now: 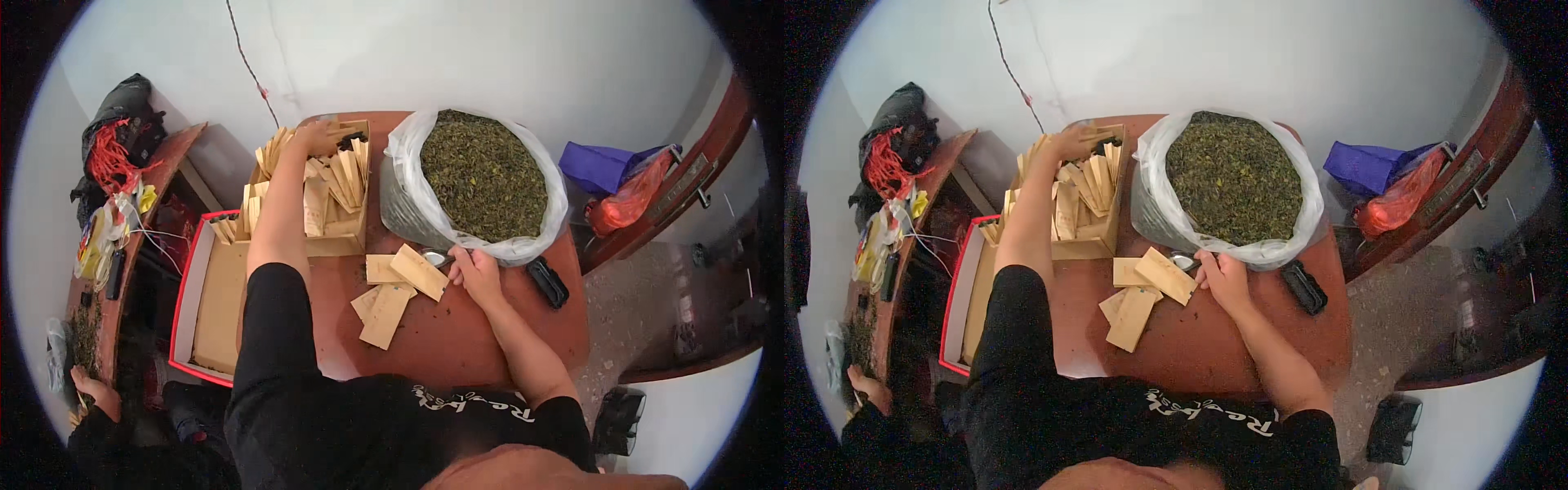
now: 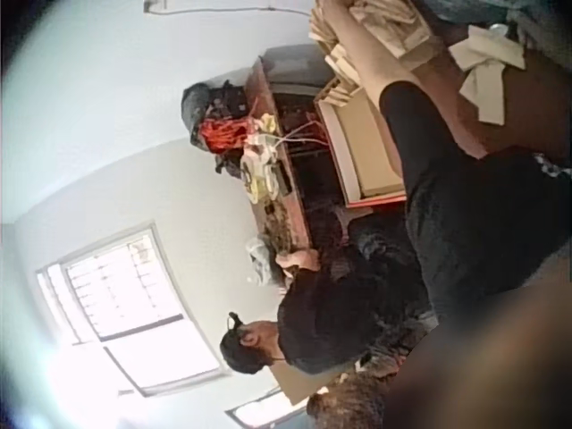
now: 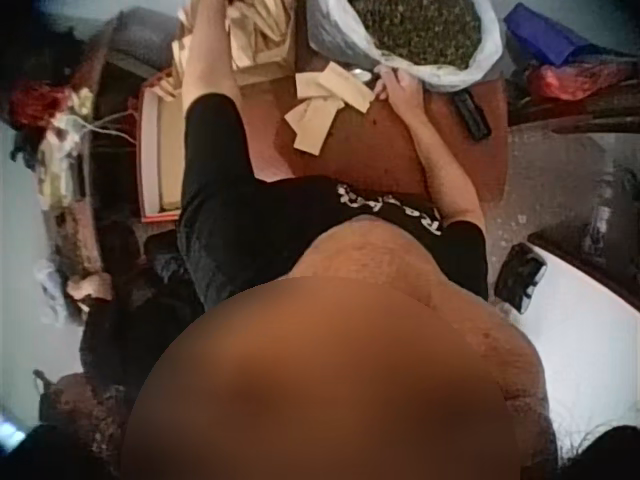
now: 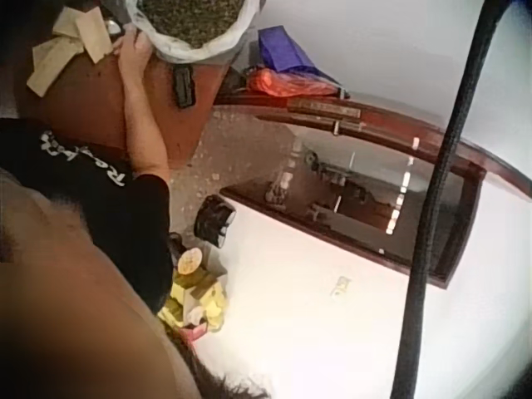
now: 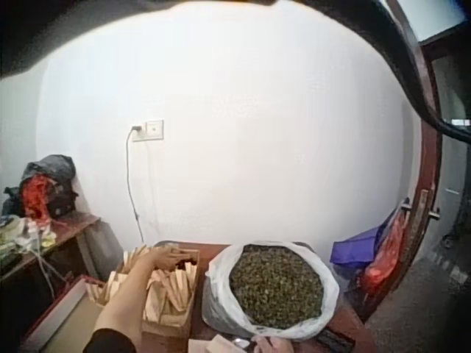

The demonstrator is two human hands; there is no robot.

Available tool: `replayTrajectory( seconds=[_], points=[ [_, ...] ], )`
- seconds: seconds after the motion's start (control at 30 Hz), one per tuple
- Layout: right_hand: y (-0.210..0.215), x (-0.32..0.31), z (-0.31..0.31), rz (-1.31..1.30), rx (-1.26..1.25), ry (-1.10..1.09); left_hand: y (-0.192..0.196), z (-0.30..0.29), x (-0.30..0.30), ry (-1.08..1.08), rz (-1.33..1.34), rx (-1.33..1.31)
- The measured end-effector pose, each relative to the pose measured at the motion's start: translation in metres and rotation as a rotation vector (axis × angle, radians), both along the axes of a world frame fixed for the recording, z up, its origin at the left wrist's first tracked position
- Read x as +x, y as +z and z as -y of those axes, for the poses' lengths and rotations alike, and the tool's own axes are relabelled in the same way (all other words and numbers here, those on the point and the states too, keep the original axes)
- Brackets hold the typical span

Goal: Scoop dried herbs into small paper sachets using a spoon.

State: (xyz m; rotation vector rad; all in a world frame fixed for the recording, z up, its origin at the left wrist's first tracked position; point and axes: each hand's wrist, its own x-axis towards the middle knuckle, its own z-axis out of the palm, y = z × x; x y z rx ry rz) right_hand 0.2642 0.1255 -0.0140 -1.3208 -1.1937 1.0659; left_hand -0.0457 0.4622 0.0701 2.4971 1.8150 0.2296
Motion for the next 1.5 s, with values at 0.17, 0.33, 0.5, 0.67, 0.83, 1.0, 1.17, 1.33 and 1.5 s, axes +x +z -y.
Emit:
replayTrajectory(
  seconds=[0.17,0.33,0.5,0.67,0.83,1.0,1.17,1.33,1.5],
  points=[
    [0.004,-0.001,0.004,-0.003,0.0,-0.009,0.008,0.001,0.002,0.066,-0.045,0.043],
    [-0.006,0.002,-0.003,-0.036,0.04,-0.009,-0.001,-0.006,0.013,0.102,-0.137,0.045],
    [-0.006,0.002,-0.003,-0.042,0.072,0.024,-0.004,0.0,0.006,0.084,-0.289,0.127],
    [-0.005,0.002,-0.003,-0.024,0.076,0.017,0.016,0.031,0.011,0.034,-0.175,0.195],
    [-0.004,0.0,-0.004,-0.012,0.065,0.02,0.062,0.087,0.003,0.071,-0.167,0.275],
    [-0.007,0.003,-0.005,0.016,0.087,0.016,0.099,0.192,0.008,0.06,0.025,0.423],
    [-0.01,0.005,-0.006,0.025,0.1,0.016,0.059,0.272,0.01,-0.442,0.435,0.327],
    [-0.004,0.0,-0.004,-0.014,0.111,0.026,0.016,0.31,0.031,-0.64,0.236,0.264],
    [-0.004,0.002,-0.004,0.009,0.069,0.012,0.028,0.296,0.037,-0.867,0.193,0.208]
  ],
)
